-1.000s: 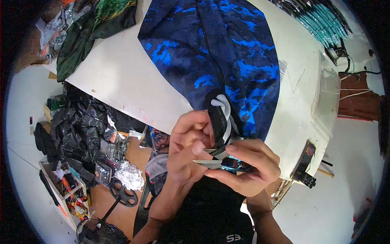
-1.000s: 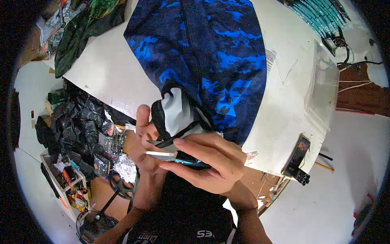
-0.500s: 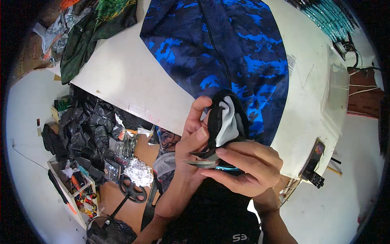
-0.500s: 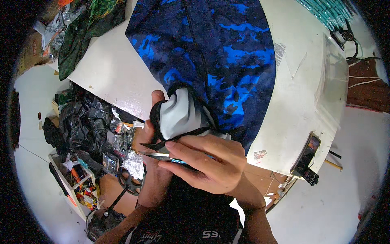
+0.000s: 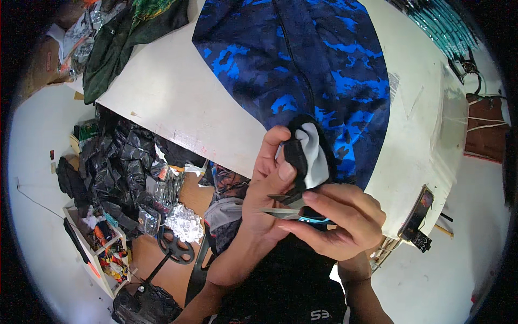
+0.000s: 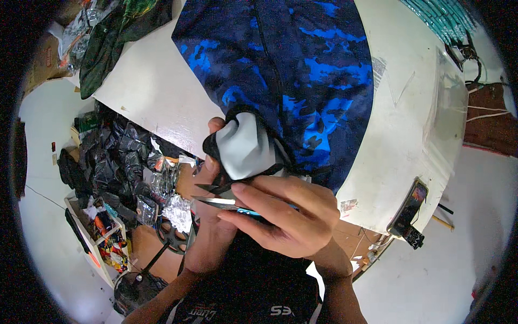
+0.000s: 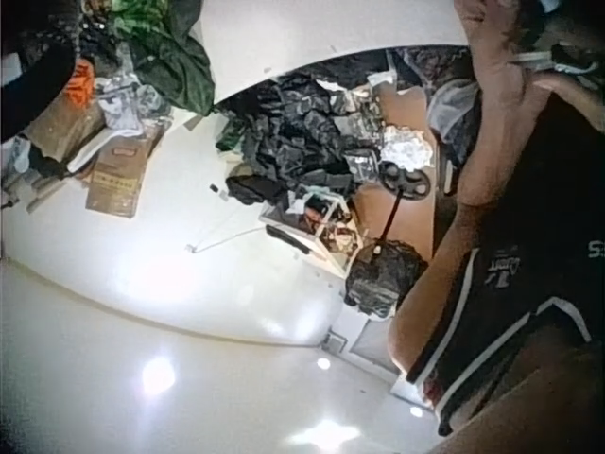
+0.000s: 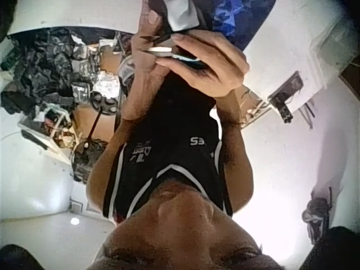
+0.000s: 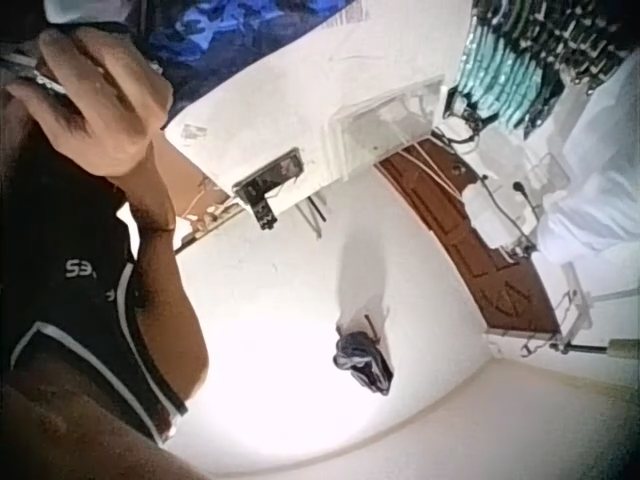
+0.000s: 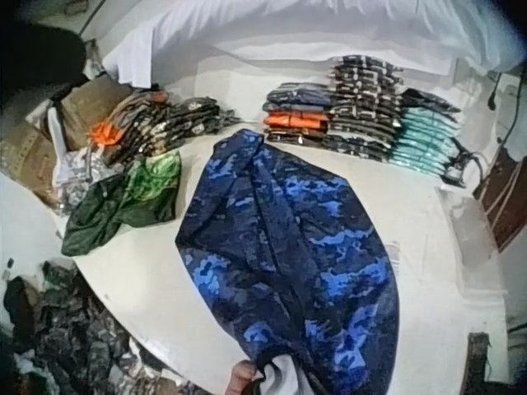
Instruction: Using a pair of scissors to trim the edge of a blue camouflage garment laid out on a table.
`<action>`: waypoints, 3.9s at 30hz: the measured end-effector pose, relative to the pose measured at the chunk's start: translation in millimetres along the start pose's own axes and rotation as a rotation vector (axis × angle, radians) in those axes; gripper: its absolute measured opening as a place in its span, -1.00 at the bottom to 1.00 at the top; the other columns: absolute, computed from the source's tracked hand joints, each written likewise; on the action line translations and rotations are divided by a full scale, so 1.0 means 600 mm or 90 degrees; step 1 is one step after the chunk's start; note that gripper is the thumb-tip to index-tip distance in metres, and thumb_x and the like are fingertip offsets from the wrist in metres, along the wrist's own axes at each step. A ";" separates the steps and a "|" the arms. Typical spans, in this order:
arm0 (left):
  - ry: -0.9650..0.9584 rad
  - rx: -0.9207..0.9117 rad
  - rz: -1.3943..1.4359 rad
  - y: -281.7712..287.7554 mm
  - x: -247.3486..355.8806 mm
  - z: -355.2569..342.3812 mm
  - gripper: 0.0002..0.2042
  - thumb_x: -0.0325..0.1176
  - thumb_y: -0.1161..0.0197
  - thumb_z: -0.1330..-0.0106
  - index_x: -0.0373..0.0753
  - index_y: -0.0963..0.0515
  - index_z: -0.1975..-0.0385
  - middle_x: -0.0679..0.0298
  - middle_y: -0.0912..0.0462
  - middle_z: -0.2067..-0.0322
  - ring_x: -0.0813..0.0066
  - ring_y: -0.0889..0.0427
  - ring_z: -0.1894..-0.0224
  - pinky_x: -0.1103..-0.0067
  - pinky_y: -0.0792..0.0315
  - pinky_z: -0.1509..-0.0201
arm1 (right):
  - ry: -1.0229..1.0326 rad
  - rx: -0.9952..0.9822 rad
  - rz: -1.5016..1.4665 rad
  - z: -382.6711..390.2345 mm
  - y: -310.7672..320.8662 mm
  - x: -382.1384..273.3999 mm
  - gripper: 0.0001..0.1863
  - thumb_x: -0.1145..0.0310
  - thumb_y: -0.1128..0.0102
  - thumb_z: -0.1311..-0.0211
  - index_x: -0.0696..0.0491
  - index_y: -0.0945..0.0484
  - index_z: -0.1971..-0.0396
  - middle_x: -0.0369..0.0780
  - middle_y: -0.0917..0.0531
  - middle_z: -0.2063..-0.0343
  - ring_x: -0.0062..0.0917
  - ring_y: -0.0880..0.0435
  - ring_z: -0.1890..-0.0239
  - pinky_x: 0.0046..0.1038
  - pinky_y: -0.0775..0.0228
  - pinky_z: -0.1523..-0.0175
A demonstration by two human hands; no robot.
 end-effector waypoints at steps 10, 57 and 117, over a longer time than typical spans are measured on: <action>-0.118 -0.039 -0.158 0.010 0.019 -0.003 -0.75 -0.71 -0.12 -0.15 -0.24 -0.37 0.23 0.23 -0.50 0.27 0.60 -0.52 0.28 0.67 -0.44 0.22 | 0.003 0.055 -0.051 0.012 0.019 0.012 -0.55 0.40 -0.55 0.32 0.18 -0.60 0.31 -0.13 -0.62 0.46 -0.52 -0.61 0.51 -0.58 -0.43 0.50; -0.319 0.019 -0.515 0.008 0.034 0.027 -0.68 -0.70 -0.13 -0.18 -0.43 -0.45 0.03 0.19 -0.50 0.12 0.62 -0.45 0.14 0.72 -0.38 0.09 | -0.352 0.240 -0.409 0.081 0.039 0.089 -0.59 0.32 -0.26 -0.08 0.21 -0.40 0.13 -0.21 -0.56 0.43 -0.82 -0.21 0.73 -0.76 0.05 0.66; -0.299 -0.265 -0.815 -0.084 0.050 0.046 -0.43 -0.70 -0.23 -0.03 -0.50 -0.24 -0.11 0.02 -0.38 -0.01 0.41 -0.50 0.07 0.62 -0.57 0.17 | -0.189 0.170 -0.126 0.030 0.046 0.021 -0.57 0.37 -0.54 0.30 0.19 -0.60 0.34 -0.05 -0.63 0.39 -0.45 -0.62 0.36 -0.52 -0.44 0.25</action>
Point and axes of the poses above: each hand's wrist, its own z-axis away from the middle knuckle, its own y-axis out of the back of the hand, x = y × z, the point moved 6 cm from there along -z, towards the middle knuckle
